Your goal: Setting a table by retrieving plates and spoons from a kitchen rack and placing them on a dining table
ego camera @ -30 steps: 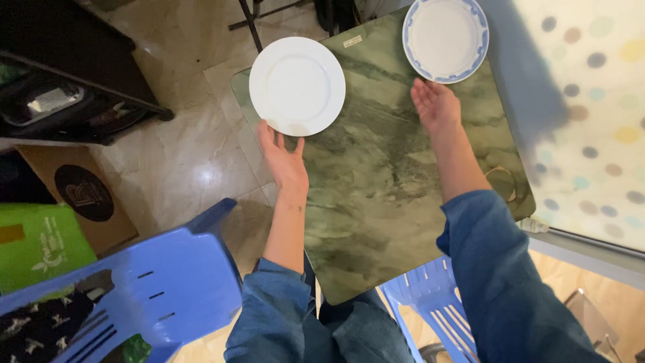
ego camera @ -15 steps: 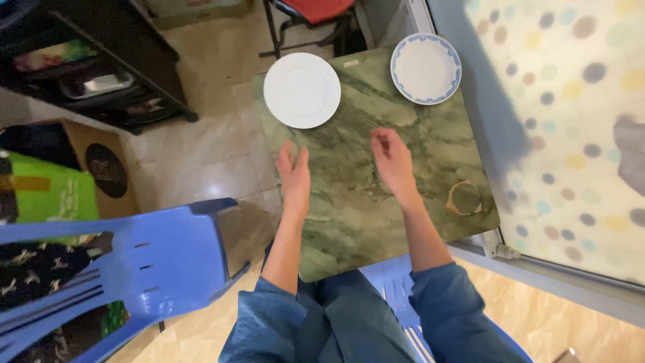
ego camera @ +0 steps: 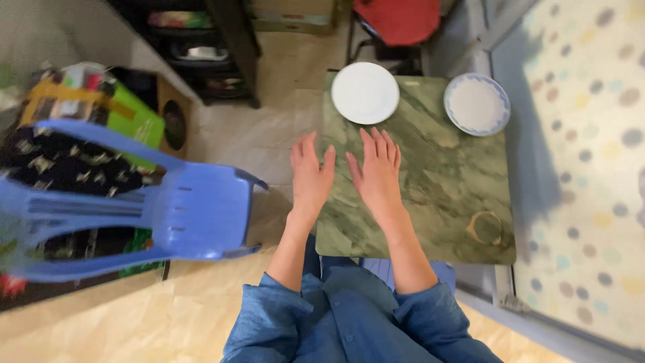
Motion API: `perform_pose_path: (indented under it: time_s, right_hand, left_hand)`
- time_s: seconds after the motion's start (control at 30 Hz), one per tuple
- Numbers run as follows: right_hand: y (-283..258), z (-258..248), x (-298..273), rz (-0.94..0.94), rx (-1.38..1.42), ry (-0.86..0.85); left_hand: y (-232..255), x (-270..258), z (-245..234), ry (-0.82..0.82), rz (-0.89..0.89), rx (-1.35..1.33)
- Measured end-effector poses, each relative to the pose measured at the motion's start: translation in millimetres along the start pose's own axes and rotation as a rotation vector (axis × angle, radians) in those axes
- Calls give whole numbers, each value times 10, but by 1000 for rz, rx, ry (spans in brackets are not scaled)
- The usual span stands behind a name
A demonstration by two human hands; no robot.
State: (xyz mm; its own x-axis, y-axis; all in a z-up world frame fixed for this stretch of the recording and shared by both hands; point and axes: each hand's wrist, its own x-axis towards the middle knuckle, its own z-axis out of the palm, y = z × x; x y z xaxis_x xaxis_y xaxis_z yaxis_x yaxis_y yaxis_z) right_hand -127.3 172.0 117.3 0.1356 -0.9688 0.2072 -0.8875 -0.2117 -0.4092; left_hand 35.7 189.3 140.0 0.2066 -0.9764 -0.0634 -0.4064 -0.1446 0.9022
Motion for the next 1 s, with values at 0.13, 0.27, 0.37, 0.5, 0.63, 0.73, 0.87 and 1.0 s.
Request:
perform_pose_path:
  time_s: [0.13,0.27,0.37,0.5,0.63,0.73,0.87,1.0]
  right_hand:
    - [-344,164,-43,-93,-3,-44]
    - [-697,313,-55,-238,-26,-6]
    - [-1036,296,-68,-329,-42,-22]
    - [-1489,457,-80,-407,-23,-33]
    - [-2095,651,-285,-510,-9,-73]
    - [-2661,760,-533,-586,-4,-126]
    - [-3381,846,-899,-713,45,-163]
    - [-4013,927,-1287,-833,104,-198]
  left_hand:
    - [-461,-65,-99,239,136,166]
    - [-592,-197,-410,414,192,414]
    - [-618,-333,-724,513,162,576]
    - [-878,-497,-1131,630,118,701]
    - [-991,-875,-1698,737,71,725]
    - [-1093,-1238,-2191,784,0,745]
    - [-1310,-1746,-2757,841,-99,735]
    - [-1535,-2243,-3239,915,-194,744]
